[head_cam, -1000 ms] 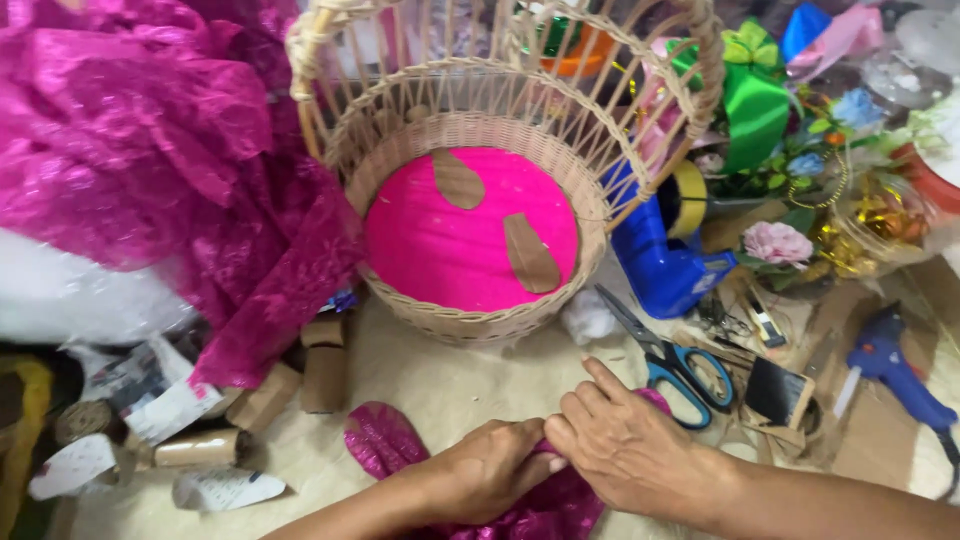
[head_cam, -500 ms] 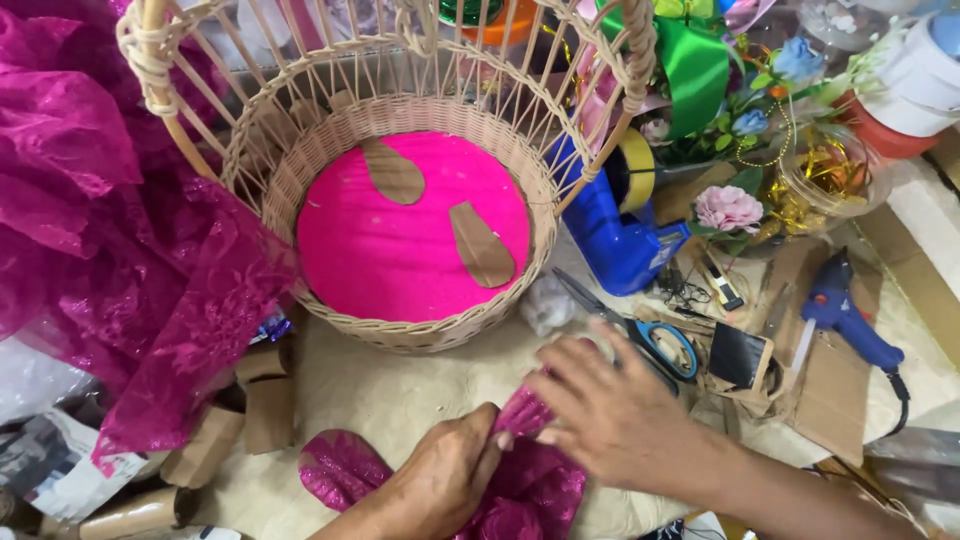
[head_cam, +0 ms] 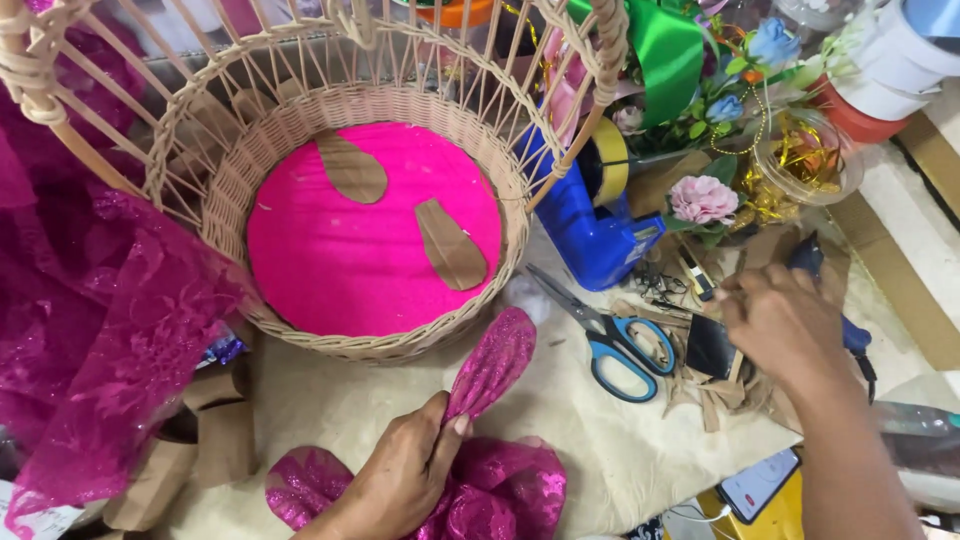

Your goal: The person is bunching and shaping pink lace fabric to create decorative ruffles, likely for the wicker basket shown.

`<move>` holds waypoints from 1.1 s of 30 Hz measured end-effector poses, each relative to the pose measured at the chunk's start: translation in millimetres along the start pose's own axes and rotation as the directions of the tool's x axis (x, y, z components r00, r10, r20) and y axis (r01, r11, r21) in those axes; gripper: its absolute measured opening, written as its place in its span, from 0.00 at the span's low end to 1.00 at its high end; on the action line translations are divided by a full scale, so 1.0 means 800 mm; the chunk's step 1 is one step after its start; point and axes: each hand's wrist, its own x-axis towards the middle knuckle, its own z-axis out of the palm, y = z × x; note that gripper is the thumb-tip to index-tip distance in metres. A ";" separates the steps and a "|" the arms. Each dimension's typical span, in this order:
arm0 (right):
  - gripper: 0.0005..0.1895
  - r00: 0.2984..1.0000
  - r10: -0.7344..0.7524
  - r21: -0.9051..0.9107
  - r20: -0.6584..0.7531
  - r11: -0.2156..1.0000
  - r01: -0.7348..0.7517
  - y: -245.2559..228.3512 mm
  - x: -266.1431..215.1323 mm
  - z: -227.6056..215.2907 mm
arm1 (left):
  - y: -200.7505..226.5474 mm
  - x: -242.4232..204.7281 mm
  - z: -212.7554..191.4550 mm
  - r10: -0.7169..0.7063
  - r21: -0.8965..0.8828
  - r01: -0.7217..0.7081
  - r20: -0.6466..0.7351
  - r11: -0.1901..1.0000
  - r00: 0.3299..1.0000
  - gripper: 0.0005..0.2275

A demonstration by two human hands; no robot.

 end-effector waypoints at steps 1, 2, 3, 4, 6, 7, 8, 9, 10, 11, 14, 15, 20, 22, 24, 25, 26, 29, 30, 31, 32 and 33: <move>0.18 1.000 0.000 0.000 0.001 1.000 0.000 -0.008 0.005 -0.002 | -0.001 0.000 0.000 0.000 0.000 0.000 0.000 1.000 1.000 0.11; 0.22 0.998 0.043 -0.034 0.044 0.999 -0.042 -0.016 0.009 -0.004 | -0.001 0.000 0.000 0.000 -0.010 0.000 -0.001 1.000 1.000 0.11; 0.27 0.992 0.089 -0.070 0.085 0.994 -0.083 -0.023 0.014 -0.006 | -0.001 0.000 0.000 0.001 -0.021 -0.001 -0.001 1.000 1.000 0.11; 0.27 0.992 0.090 -0.071 0.085 0.994 -0.084 -0.027 0.015 -0.008 | -0.001 0.000 -0.001 0.002 -0.021 -0.002 0.000 1.000 1.000 0.11; 0.21 0.988 0.084 -0.001 0.130 0.996 -0.085 -0.034 0.019 -0.013 | -0.001 0.000 -0.003 -0.027 0.022 0.026 0.012 0.999 1.000 0.12; 0.21 0.988 0.085 -0.004 0.128 0.996 -0.086 -0.036 0.016 -0.020 | -0.003 0.000 -0.002 -0.024 0.020 0.024 0.012 1.000 1.000 0.12; 0.18 0.972 0.125 0.150 0.197 0.976 -0.155 -0.039 0.014 -0.026 | -0.006 0.000 -0.001 -0.009 0.002 0.009 0.002 1.000 1.000 0.12; 0.16 0.952 0.148 0.296 0.269 0.928 -0.228 -0.041 0.012 -0.033 | -0.008 0.000 0.000 0.004 -0.015 -0.005 -0.010 1.000 1.000 0.11; 0.16 0.952 0.148 0.295 0.267 0.928 -0.227 -0.036 0.014 -0.030 | -0.008 0.001 -0.001 0.006 -0.016 -0.006 -0.011 1.000 1.000 0.11; 0.14 0.968 0.142 0.346 0.207 0.915 -0.208 -0.031 0.014 -0.024 | -0.008 0.000 -0.002 0.017 -0.026 -0.017 -0.014 1.000 1.000 0.11; 0.13 0.967 0.092 0.394 0.238 0.901 -0.183 -0.037 0.010 -0.030 | -0.008 0.000 -0.001 0.017 -0.031 -0.018 -0.009 0.999 1.000 0.12; 0.15 0.945 0.042 0.393 0.324 0.903 -0.175 -0.043 0.009 -0.037 | -0.007 0.000 -0.001 0.010 -0.027 -0.010 -0.008 1.000 1.000 0.12; 0.17 0.986 0.043 0.303 0.159 0.949 -0.090 -0.012 0.015 -0.037 | -0.004 -0.001 -0.003 0.023 -0.033 -0.023 -0.003 0.999 1.000 0.12; 0.17 0.990 0.085 0.286 0.110 0.951 -0.113 -0.006 0.017 -0.037 | -0.003 -0.002 -0.003 0.020 -0.034 -0.020 0.000 0.999 1.000 0.13; 0.24 0.976 0.129 0.096 0.175 0.984 -0.147 -0.016 0.013 -0.044 | -0.001 -0.002 -0.004 0.003 -0.045 -0.003 0.002 0.999 1.000 0.12; 0.24 0.977 0.129 0.096 0.172 0.984 -0.147 -0.021 0.013 -0.043 | -0.003 -0.002 -0.004 0.005 -0.044 -0.005 0.000 0.999 1.000 0.12; 0.19 0.969 0.128 0.066 0.210 0.987 -0.144 -0.027 0.013 -0.041 | -0.005 -0.001 -0.003 0.022 -0.035 -0.022 -0.003 0.999 1.000 0.12; 0.14 0.983 0.076 -0.022 0.166 0.997 -0.073 -0.018 0.032 -0.009 | -0.007 -0.002 -0.002 0.022 -0.044 -0.022 -0.003 0.999 1.000 0.13; 0.16 0.996 0.021 -0.083 0.088 0.996 -0.014 -0.011 0.041 0.006 | -0.007 -0.003 -0.003 0.007 -0.060 -0.007 0.002 0.998 1.000 0.13; 0.16 0.996 0.019 -0.082 0.087 0.997 -0.012 -0.016 0.045 0.005 | -0.006 -0.003 -0.004 0.007 -0.060 -0.007 0.000 0.998 1.000 0.13; 0.15 0.987 0.069 -0.090 0.147 0.994 -0.056 -0.021 0.048 0.004 | -0.006 -0.003 -0.004 0.017 -0.061 -0.017 -0.004 0.998 1.000 0.13; 0.16 0.971 0.119 -0.102 0.208 0.990 -0.100 -0.026 0.052 0.003 | -0.006 -0.003 -0.004 0.027 -0.064 -0.027 -0.008 0.998 1.000 0.12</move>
